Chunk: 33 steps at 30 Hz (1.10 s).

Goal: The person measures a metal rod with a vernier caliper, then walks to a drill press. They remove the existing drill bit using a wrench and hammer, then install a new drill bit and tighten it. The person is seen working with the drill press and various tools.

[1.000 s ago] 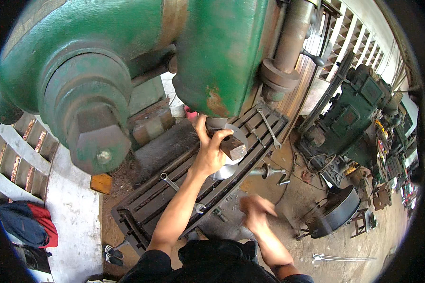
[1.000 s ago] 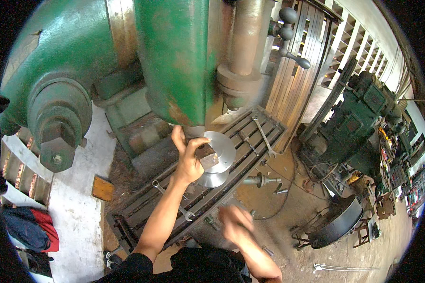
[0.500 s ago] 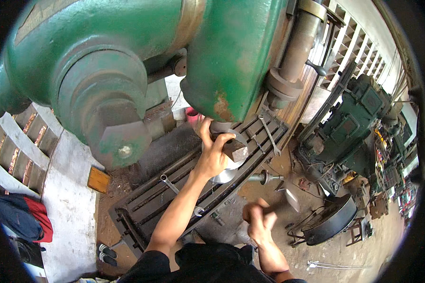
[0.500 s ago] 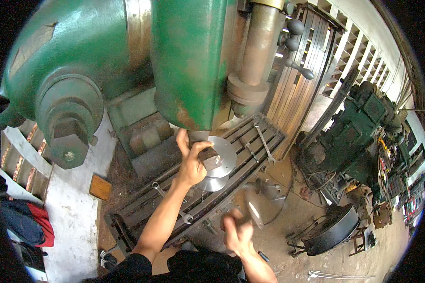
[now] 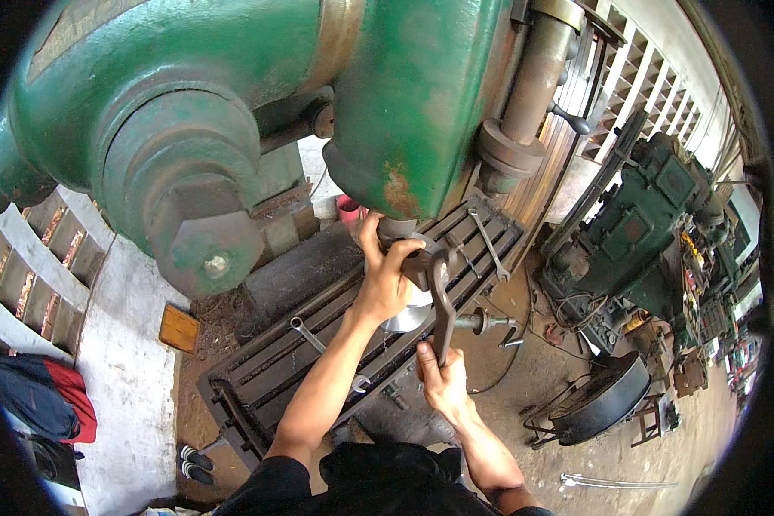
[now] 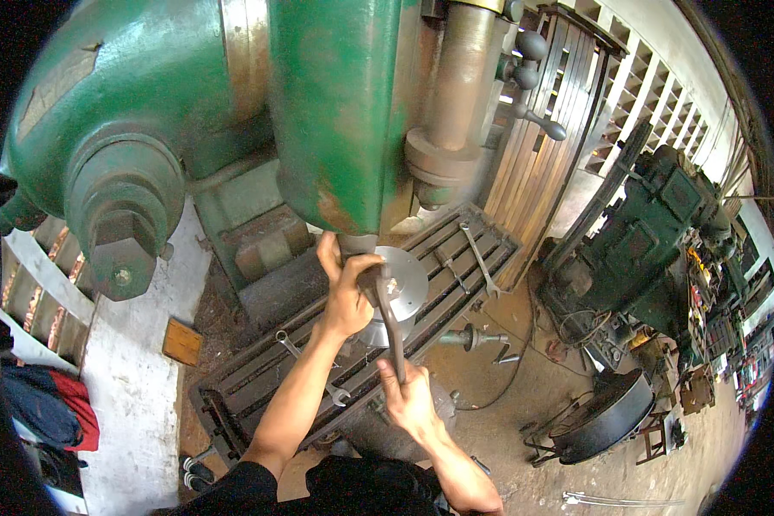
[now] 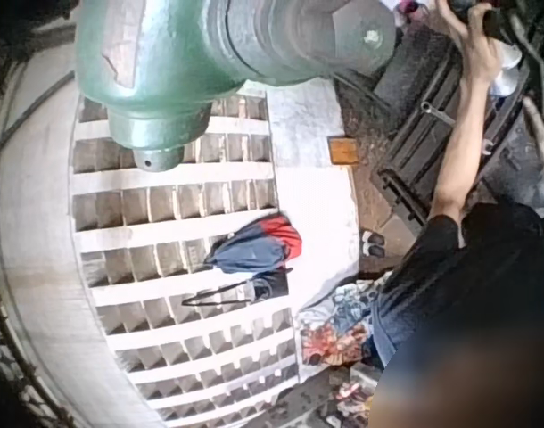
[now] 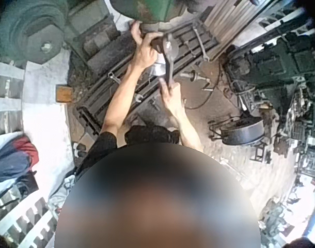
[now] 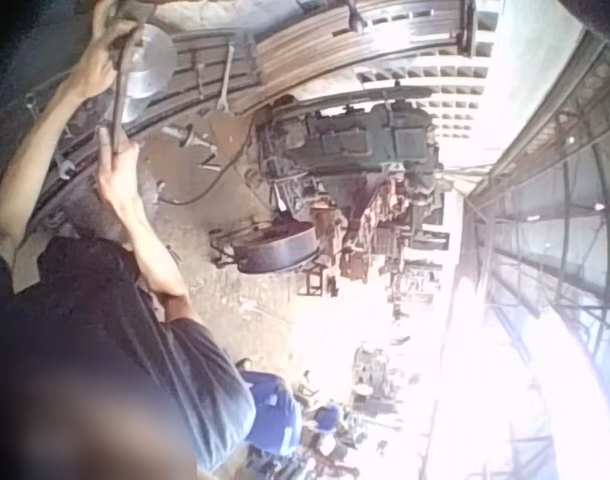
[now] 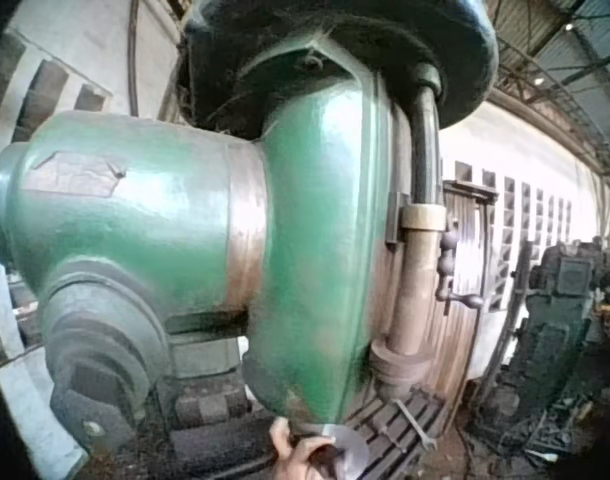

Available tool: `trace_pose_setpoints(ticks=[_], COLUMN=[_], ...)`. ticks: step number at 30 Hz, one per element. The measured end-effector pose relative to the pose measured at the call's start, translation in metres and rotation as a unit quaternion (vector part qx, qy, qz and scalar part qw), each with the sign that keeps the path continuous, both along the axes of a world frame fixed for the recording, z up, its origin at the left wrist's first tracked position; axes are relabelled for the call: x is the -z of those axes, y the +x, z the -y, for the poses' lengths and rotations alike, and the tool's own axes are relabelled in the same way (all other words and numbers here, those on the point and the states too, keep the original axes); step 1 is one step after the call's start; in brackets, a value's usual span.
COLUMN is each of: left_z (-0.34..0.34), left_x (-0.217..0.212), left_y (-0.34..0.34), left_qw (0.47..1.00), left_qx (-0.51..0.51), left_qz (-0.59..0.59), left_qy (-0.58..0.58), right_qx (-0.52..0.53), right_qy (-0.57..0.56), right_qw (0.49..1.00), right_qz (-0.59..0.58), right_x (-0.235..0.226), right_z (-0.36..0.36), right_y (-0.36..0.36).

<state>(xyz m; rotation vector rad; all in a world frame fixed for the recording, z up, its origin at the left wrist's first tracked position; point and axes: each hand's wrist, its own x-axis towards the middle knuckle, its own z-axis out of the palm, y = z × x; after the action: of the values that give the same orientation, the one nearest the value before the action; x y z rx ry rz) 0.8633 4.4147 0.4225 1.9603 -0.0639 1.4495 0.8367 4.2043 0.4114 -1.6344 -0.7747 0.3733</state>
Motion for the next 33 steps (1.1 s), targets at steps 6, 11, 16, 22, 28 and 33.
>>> trace_pose_setpoints(ticks=[6,11,16,22,28,33], left_z=[0.001,0.001,0.002,0.002,-0.001,-0.002], left_x=[0.000,0.000,-0.001,-0.001,0.000,0.000], left_y=[-0.002,0.000,0.000,-0.001,0.000,0.000], left_qw=[0.999,1.000,0.998,0.999,0.999,0.994], left_qx=[-0.026,0.015,-0.040,-0.029,-0.021,-0.074], left_qz=[-0.009,0.020,-0.002,0.010,0.010,0.012], left_qy=[0.034,0.016,0.038,0.036,0.032,0.084], right_qx=[-0.086,0.026,-0.069,0.022,-0.023,-0.090], right_qy=[0.400,-0.039,0.327,0.038,0.010,0.217], right_qw=[0.913,0.998,0.942,0.999,0.999,0.971], right_qz=[0.002,0.031,0.045,-0.012,0.036,0.051], right_x=[-0.008,0.011,0.014,0.011,0.019,0.016], right_z=[0.016,0.012,0.010,0.004,-0.005,-0.008], right_y=[-0.001,0.002,0.004,0.006,0.002,-0.002])
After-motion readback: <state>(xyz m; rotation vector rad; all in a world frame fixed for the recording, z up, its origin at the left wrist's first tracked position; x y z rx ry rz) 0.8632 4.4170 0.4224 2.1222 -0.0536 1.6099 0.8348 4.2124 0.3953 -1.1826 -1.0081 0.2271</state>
